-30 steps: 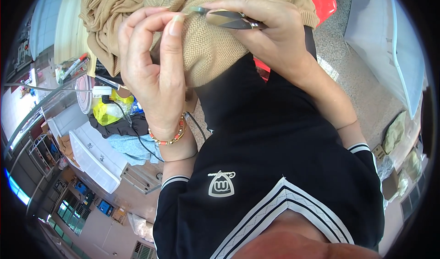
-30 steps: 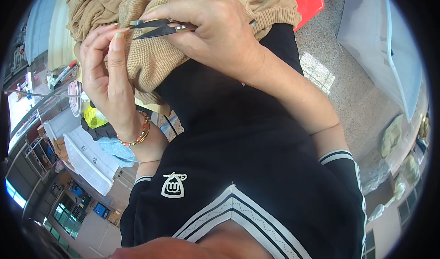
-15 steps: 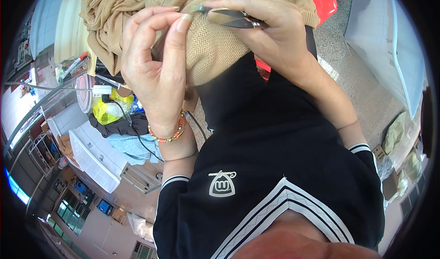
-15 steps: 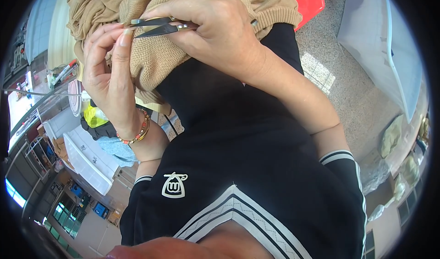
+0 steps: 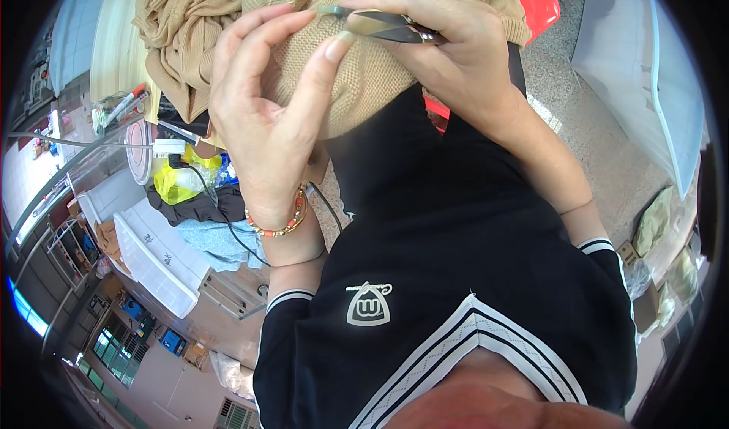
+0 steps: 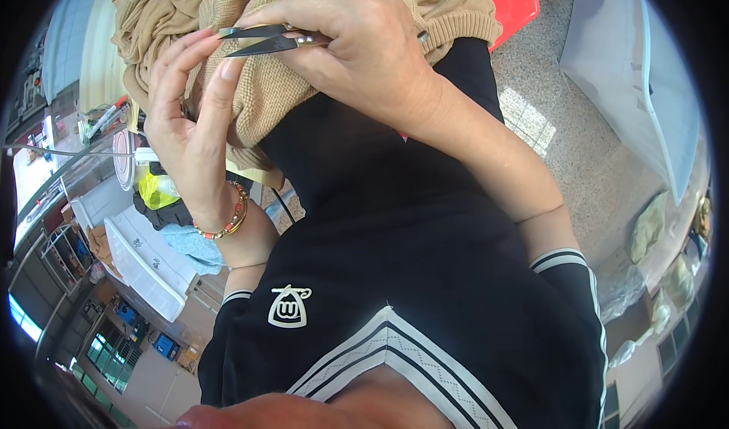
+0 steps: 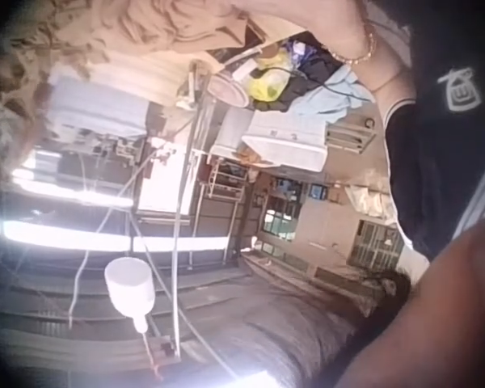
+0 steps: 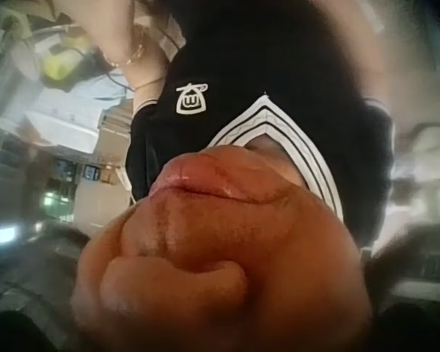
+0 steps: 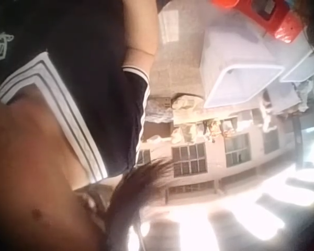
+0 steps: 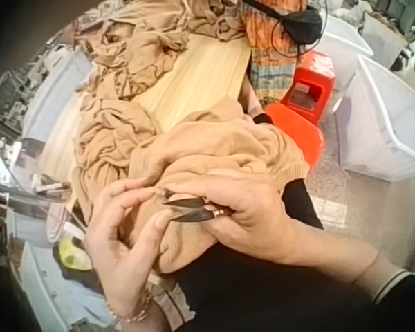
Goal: Trimming loose threads from finished knitted garments using thread snips.
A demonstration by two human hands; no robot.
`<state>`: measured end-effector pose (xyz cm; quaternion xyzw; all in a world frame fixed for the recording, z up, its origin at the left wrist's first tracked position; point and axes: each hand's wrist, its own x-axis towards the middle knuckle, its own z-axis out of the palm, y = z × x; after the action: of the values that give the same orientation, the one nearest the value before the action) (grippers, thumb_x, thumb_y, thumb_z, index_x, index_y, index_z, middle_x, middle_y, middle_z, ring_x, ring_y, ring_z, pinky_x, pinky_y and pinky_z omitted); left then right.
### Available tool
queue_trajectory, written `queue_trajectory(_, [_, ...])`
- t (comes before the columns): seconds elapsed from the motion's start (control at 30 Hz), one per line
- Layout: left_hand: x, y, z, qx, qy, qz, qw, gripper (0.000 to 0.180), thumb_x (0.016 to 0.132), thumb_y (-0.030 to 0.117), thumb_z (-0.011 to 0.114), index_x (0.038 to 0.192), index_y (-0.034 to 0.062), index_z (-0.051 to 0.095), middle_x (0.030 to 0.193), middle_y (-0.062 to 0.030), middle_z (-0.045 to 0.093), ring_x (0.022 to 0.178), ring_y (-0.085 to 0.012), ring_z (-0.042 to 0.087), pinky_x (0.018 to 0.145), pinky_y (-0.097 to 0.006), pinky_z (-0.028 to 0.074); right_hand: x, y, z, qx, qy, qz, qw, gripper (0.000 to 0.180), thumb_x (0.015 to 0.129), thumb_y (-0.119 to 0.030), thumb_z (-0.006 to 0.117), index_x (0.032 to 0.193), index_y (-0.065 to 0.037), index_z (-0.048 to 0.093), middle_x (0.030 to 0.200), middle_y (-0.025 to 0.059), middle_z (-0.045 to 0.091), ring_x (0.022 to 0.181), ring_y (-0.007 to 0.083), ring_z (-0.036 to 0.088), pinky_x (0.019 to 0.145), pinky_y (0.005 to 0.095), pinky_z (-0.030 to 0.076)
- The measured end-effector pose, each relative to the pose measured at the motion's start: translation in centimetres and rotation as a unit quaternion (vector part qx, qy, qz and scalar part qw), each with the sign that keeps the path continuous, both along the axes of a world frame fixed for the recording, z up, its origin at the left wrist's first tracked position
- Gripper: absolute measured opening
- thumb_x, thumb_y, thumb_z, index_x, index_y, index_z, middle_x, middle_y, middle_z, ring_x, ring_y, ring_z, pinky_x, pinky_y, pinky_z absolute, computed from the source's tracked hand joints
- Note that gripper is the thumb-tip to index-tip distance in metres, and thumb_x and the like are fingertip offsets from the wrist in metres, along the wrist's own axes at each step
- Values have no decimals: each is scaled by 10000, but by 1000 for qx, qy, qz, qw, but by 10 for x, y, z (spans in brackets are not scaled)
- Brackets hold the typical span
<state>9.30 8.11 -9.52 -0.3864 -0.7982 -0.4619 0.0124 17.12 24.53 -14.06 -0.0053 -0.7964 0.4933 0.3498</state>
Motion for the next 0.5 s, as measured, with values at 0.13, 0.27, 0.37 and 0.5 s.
queue_trajectory(0.13, [2,1,-1,13,46,40,998,245,779,98,803,1005,25,741,1110,-108,648,987,-199,619,858,-299,494,1,0,0,6,-6,4,1000,216,776,-44,724,985,-91,756,806,97,718,706,219,709,598,288,538])
queue_trajectory(0.27, [-1,2,-3,3,103,48,994,217,755,91,820,961,52,763,1081,-96,691,960,-201,616,836,-295,482,-1,1,-5,-6,13,6,1000,218,775,-38,729,986,-88,755,812,95,720,710,219,710,597,284,538])
queue_trajectory(0.37, [2,2,-3,13,109,58,992,206,758,85,816,955,55,767,1068,-95,704,953,-195,614,836,-292,476,2,0,1,2,-15,5,1000,223,772,-37,734,988,-89,755,817,95,721,711,219,710,599,284,538])
queue_trajectory(0.5, [6,5,-3,20,111,76,991,181,764,77,810,940,52,771,1066,-92,708,948,-192,613,829,-293,478,-1,0,-2,-7,8,5,1000,223,775,-39,735,991,-91,755,824,93,723,711,218,710,601,284,539])
